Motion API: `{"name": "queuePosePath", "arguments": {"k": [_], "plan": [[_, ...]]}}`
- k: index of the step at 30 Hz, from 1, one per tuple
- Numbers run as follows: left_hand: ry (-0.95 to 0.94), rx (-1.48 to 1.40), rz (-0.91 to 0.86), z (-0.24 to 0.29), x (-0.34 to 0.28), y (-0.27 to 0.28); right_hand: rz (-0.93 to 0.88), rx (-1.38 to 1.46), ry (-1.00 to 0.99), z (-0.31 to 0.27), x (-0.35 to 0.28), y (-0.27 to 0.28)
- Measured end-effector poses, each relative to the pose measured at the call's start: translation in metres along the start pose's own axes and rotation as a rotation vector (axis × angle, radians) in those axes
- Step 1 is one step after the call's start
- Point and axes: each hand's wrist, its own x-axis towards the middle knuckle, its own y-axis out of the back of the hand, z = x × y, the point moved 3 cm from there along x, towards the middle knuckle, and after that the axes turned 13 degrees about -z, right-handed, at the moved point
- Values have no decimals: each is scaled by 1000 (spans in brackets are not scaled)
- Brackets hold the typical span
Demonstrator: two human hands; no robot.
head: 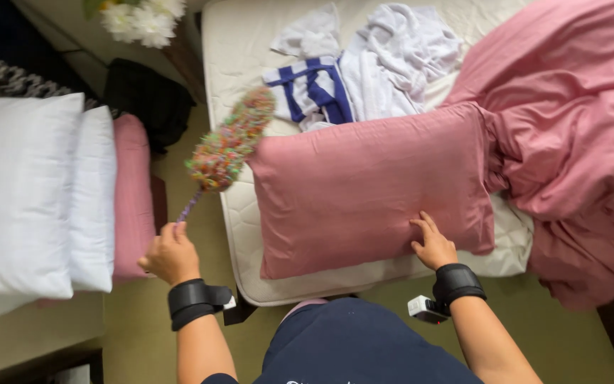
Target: The person uses a colorful duster to clean a pink pillow on a bed, moving it around to dust different sides. They then pick up the pillow and place it on a nearby table before picking up a vase of artificial flowers.
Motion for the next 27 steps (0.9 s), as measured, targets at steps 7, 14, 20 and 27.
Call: {"name": "queuePosePath", "arguments": {"k": [7, 14, 20, 27], "plan": [[-279, -81, 60, 82, 73, -22, 135, 119, -5, -8, 4, 11], [-696, -280, -92, 242, 102, -27, 229, 347, -74, -2, -11, 45], [-804, -240, -42, 301, 100, -1, 294, 329, -47, 62, 1, 54], [-228, -443, -190, 187, 49, -79, 346, 399, -88, 125, 26, 63]]}}
